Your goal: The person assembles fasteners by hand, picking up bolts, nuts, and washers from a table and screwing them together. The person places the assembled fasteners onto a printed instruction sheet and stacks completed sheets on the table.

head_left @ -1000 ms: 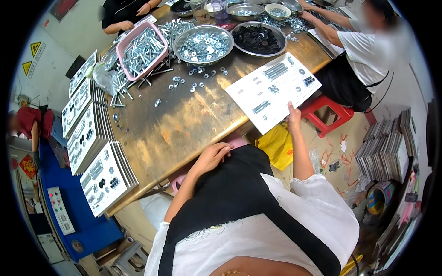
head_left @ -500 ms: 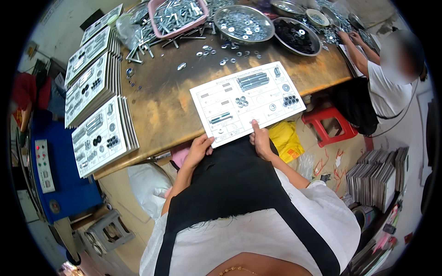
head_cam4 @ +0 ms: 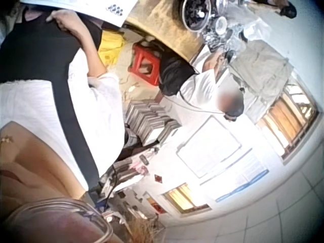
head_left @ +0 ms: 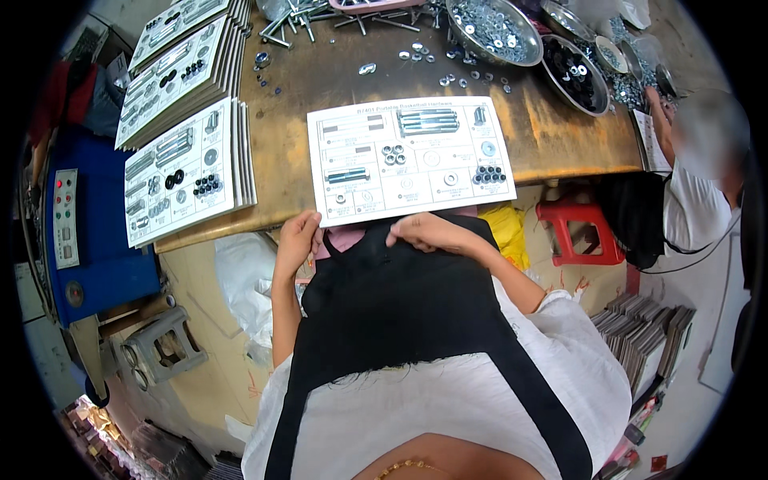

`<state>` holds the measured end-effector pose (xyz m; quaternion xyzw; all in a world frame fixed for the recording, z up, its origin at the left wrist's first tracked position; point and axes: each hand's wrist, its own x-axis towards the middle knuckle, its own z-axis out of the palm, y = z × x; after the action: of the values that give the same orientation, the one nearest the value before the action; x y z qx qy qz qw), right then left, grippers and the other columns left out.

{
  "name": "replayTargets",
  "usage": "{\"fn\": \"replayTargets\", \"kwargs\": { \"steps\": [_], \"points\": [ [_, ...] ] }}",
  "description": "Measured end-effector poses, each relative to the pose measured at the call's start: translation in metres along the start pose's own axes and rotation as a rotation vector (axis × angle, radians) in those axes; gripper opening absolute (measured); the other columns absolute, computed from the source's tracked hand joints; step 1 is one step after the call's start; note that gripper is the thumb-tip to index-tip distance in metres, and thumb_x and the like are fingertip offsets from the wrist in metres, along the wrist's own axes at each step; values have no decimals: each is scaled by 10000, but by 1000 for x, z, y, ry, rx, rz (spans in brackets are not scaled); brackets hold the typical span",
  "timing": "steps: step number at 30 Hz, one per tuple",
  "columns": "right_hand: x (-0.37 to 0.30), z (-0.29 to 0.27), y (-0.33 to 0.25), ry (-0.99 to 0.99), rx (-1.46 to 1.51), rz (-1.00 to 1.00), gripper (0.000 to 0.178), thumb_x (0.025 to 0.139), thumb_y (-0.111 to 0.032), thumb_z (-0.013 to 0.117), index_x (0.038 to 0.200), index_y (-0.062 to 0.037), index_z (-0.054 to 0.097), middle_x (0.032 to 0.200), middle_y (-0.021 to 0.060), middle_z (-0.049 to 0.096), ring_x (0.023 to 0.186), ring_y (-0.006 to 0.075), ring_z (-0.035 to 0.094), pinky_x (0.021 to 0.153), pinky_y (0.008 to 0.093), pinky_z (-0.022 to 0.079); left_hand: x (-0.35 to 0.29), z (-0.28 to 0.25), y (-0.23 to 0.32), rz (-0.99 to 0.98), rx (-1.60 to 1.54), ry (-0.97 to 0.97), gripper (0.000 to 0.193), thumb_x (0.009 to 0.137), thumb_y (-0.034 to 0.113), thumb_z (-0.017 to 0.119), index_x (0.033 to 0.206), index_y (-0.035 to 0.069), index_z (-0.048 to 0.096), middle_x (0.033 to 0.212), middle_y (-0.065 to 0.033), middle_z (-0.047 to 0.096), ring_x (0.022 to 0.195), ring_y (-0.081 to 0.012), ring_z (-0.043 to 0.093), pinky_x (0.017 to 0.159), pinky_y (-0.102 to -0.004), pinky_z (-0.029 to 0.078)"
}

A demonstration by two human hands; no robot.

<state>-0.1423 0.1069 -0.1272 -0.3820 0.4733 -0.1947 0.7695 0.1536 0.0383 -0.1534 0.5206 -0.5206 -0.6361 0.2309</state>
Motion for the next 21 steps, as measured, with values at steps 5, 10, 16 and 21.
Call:
{"fn": "replayTargets", "kwargs": {
  "steps": [5,10,16,21],
  "points": [
    [3,-99,-61,379,-666,-373,267,952,-208,493,1070,-148,726,792,8,632,633,115,527,576,281,481,-3,-7,-12,-17,34,-30,393,1026,335,475,868,11,633,592,-16,541,463,-75,475,421,-232,362],
    [-41,-247,-184,614,259,-403,240,934,-118,579,1131,-11,665,809,-43,454,604,18,354,454,142,265,-12,15,-97,-249,-1201,-240,437,1028,425,441,822,57,557,596,8,389,452,-88,337,377,-240,273],
    [8,-385,-190,772,107,-373,225,953,-58,544,1116,41,664,873,50,605,735,107,605,654,192,540,-33,26,-149,-199,-1465,-118,348,1018,398,479,828,111,537,602,13,350,471,-91,335,391,-223,263],
    [70,-418,-185,1017,56,-92,243,971,-59,486,1043,28,701,934,154,711,718,249,706,639,291,605,-37,35,-154,-246,-1246,275,311,995,362,542,827,102,554,600,3,421,500,-121,397,438,-227,321]
  ]
}}
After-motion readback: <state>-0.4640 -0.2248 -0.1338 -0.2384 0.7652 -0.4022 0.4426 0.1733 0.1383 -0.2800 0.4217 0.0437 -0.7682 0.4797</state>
